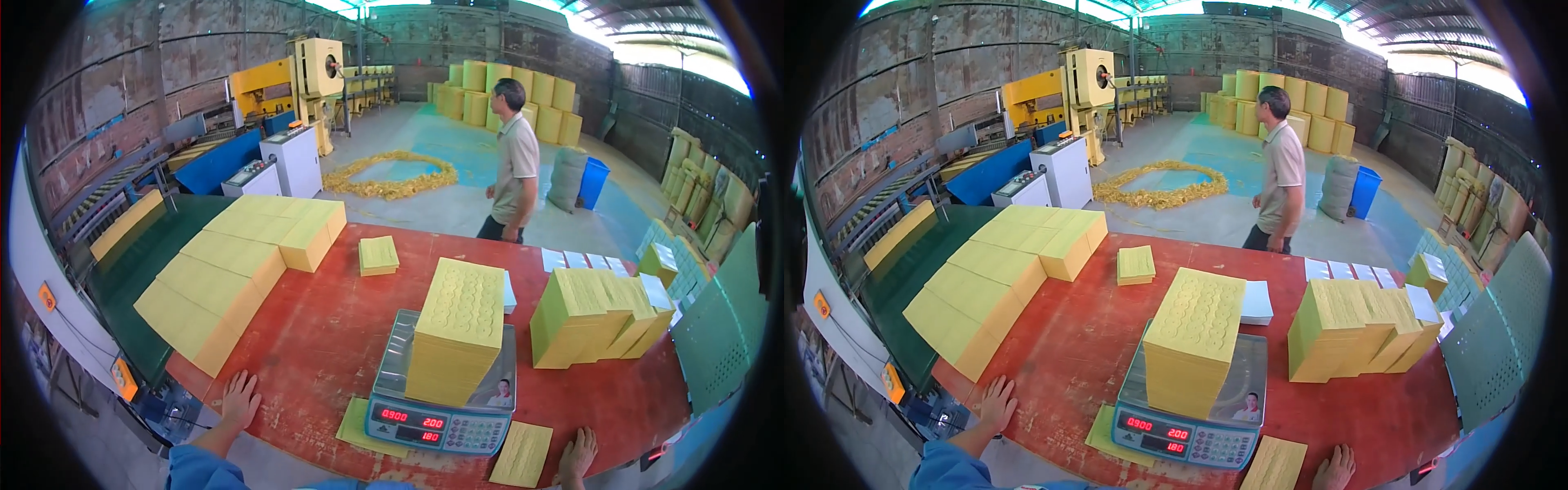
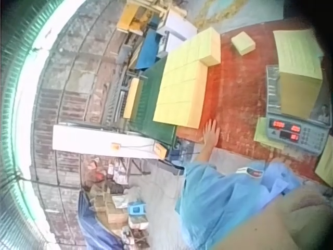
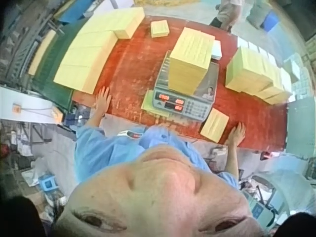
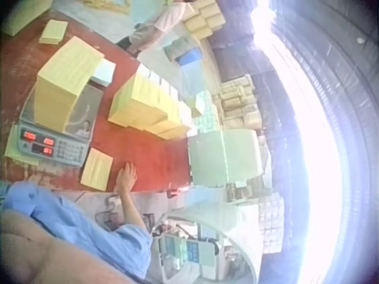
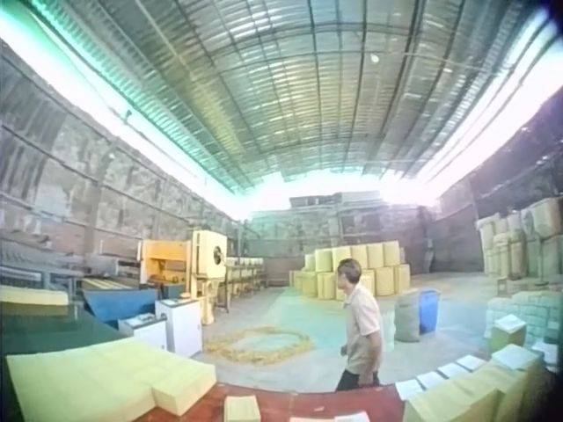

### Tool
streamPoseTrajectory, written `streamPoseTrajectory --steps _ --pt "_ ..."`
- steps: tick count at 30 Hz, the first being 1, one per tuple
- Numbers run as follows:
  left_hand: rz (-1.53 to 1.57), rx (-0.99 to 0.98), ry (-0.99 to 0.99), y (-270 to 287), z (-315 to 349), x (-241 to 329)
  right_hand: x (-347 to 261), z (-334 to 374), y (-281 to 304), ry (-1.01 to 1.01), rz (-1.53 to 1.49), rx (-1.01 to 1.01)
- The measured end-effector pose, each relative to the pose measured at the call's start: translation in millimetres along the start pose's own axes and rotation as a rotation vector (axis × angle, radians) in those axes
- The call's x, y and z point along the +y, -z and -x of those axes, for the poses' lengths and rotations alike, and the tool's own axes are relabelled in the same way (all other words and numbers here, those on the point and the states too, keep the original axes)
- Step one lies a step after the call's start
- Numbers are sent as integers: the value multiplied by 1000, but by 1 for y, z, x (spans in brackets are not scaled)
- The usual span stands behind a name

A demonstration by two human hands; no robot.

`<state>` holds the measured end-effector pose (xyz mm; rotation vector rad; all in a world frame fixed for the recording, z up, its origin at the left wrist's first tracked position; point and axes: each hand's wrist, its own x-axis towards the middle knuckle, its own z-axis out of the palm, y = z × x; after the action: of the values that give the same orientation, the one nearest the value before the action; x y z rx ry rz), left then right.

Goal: The recorder weighs stacks of yellow paper and organizes them on a table in a paper mill.

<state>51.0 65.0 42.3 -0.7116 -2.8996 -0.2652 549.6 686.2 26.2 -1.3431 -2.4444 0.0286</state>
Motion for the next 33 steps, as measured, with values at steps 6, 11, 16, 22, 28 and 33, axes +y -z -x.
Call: streamPoseTrajectory --steps 6,11,16,22,28,33 --pt "21 5 4 2 -1 -2 1 2 -2 11 2 55" --pt "67 73 2 -2 2 -6 0 -1 -1 55 12 64" --pt "48 130 46 -13 4 -11 -5 0 -5 -4 62 82" --pt "7 209 151 -23 15 -9 -18 19 -11 -206 197 102" --pt "-40 223 189 -23 16 -5 -35 53 -13 -301 218 101" --pt "-40 234 180 -19 14 -7 -53 39 0 -373 220 15"
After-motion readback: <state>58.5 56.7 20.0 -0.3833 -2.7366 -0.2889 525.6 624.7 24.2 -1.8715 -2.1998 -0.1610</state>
